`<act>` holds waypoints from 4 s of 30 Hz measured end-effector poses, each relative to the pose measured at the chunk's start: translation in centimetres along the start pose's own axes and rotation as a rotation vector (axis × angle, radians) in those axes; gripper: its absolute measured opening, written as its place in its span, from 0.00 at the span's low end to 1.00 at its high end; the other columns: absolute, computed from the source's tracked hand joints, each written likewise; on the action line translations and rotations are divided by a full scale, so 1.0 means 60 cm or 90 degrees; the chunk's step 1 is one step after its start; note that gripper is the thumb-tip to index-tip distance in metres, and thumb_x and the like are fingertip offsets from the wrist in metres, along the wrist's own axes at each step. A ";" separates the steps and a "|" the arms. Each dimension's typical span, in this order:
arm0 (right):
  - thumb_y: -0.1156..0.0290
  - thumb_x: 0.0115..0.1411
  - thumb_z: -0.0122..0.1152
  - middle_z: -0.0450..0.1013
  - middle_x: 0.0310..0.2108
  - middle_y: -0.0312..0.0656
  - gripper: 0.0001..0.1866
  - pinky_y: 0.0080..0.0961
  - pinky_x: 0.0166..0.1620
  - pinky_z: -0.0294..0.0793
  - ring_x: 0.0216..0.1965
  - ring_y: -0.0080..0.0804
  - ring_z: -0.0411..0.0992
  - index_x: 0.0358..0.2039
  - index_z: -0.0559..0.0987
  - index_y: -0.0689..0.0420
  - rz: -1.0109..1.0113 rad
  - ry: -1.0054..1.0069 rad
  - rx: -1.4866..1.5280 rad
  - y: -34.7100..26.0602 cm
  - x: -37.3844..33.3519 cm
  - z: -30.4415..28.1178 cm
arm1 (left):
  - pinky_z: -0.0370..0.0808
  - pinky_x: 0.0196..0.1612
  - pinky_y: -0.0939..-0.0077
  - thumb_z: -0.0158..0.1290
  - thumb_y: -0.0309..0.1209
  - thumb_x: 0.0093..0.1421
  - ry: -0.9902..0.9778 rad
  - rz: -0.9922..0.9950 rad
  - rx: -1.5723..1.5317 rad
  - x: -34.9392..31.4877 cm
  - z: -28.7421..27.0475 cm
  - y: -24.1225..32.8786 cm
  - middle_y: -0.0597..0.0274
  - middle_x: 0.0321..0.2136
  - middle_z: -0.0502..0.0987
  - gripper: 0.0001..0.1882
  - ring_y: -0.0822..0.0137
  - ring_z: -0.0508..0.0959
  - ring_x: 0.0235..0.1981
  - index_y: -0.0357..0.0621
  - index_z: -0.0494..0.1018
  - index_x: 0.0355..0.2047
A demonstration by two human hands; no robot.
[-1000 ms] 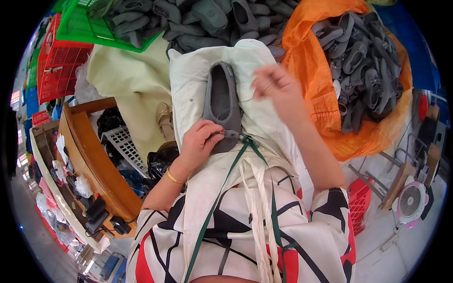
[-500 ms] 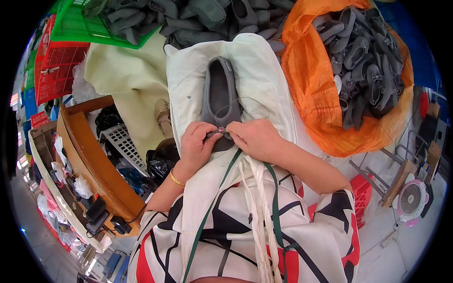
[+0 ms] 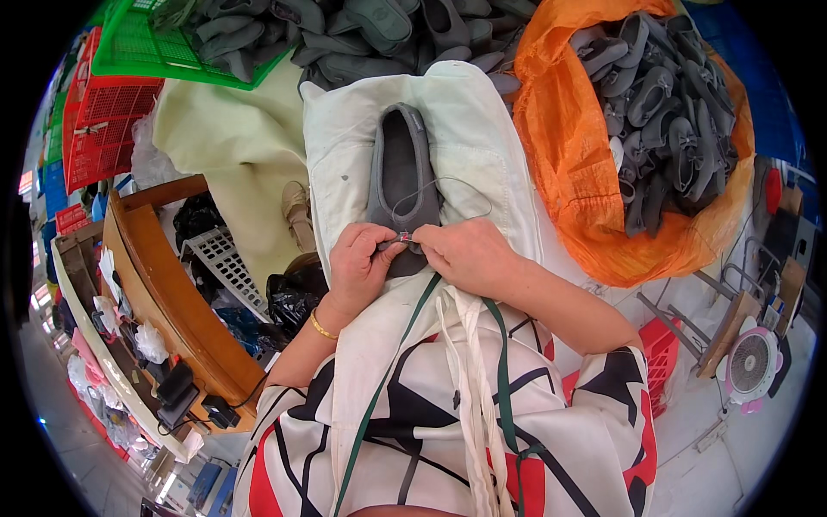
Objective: The person sews grey slippers using a needle and thread, repeatedly pulling the thread through the fabric. They handle multiple slippers from nearby piles, stitching the upper part of each slipper while seated in a workshop.
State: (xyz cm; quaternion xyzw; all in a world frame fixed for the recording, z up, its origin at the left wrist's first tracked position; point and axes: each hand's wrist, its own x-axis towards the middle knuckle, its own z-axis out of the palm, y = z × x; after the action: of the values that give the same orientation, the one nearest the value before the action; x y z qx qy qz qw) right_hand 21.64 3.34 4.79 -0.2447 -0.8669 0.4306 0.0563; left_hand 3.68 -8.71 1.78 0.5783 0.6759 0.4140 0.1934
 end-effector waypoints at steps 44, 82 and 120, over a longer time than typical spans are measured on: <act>0.63 0.60 0.62 0.75 0.29 0.44 0.12 0.33 0.35 0.72 0.31 0.41 0.74 0.30 0.79 0.60 0.063 -0.099 0.115 0.005 0.091 -0.017 | 0.75 0.28 0.69 0.64 0.20 0.47 0.014 0.174 0.059 -0.001 -0.002 0.007 0.61 0.29 0.77 0.15 0.59 0.77 0.27 0.42 0.78 0.36; 0.83 0.61 0.55 0.68 0.29 0.39 0.12 0.32 0.49 0.75 0.31 0.33 0.71 0.43 0.75 0.55 -0.010 0.228 0.175 0.027 0.042 -0.099 | 0.71 0.27 0.74 0.62 0.21 0.55 -0.147 -0.089 -0.165 0.025 -0.029 0.005 0.58 0.28 0.77 0.09 0.63 0.74 0.23 0.40 0.80 0.37; 0.66 0.72 0.48 0.69 0.26 0.34 0.12 0.22 0.32 0.73 0.26 0.24 0.70 0.32 0.73 0.57 0.259 0.007 0.895 0.002 0.120 0.005 | 0.71 0.28 0.73 0.63 0.24 0.56 -0.108 -0.137 -0.199 0.015 -0.017 -0.002 0.58 0.25 0.75 0.06 0.63 0.75 0.24 0.41 0.80 0.35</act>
State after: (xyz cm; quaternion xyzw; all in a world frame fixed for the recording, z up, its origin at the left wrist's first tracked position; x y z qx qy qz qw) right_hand 15.29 6.58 3.70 -0.3093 -0.3231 0.8859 0.1231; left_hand 2.61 -8.20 2.47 0.4984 0.6427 0.4406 0.3800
